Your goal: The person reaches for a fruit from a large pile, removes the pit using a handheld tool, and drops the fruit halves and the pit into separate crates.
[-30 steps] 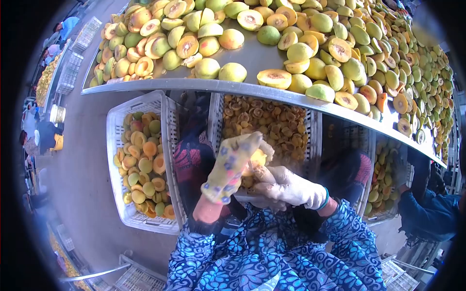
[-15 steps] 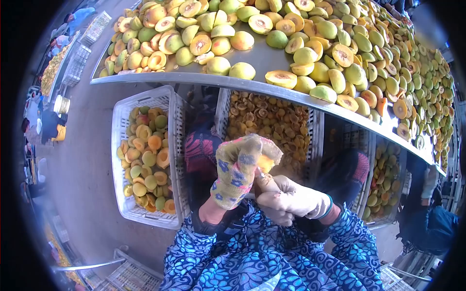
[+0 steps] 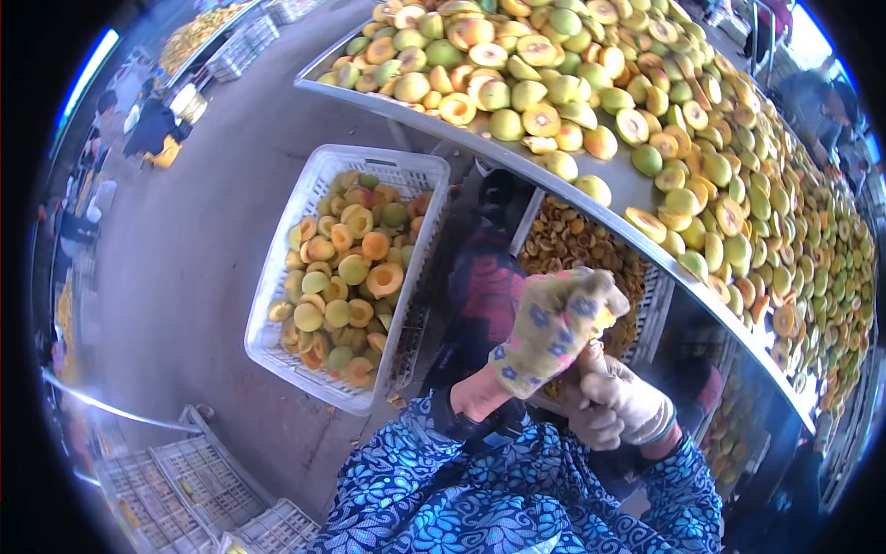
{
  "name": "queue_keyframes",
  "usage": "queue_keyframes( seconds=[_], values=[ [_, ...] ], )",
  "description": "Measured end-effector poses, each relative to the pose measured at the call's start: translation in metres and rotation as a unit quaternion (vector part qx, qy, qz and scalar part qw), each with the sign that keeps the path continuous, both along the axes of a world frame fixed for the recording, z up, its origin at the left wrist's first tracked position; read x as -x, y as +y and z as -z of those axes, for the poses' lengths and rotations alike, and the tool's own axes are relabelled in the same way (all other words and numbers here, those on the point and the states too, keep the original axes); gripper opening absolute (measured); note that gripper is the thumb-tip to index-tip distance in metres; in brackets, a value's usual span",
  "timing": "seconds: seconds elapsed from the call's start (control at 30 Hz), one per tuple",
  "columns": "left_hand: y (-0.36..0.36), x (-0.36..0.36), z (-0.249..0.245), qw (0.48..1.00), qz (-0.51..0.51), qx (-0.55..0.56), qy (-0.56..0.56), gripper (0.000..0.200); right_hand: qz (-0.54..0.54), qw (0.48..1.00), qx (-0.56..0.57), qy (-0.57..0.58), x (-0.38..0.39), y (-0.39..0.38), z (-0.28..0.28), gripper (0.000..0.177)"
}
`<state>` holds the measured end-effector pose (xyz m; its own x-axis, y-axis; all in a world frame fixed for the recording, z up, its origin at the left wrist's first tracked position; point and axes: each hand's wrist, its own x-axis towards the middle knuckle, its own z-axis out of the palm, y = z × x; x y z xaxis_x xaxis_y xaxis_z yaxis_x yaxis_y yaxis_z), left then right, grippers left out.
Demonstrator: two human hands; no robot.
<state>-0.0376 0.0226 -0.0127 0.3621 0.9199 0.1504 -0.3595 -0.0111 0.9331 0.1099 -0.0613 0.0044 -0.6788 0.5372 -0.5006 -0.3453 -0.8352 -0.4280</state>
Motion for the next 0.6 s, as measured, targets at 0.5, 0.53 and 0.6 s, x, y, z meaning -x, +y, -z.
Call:
queue_keyframes(
  seconds=[0.5, 0.53, 0.6],
  values=[
    [0.053, 0.031, 0.006, 0.917, 0.023, 0.351, -0.190, 0.048, -0.063, 0.882, -0.357, -0.303, 0.048, 0.051, -0.008, 0.019],
    [0.057, 0.034, 0.011, 0.924, 0.043, 0.324, -0.197, 0.049, -0.045, 0.885, -0.373, -0.274, 0.050, 0.052, -0.003, 0.025],
    [0.072, 0.046, 0.023, 0.984, -0.079, 0.153, -0.041, 0.051, -0.023, 0.944, -0.226, -0.240, 0.040, 0.052, -0.005, 0.035]
  ],
)
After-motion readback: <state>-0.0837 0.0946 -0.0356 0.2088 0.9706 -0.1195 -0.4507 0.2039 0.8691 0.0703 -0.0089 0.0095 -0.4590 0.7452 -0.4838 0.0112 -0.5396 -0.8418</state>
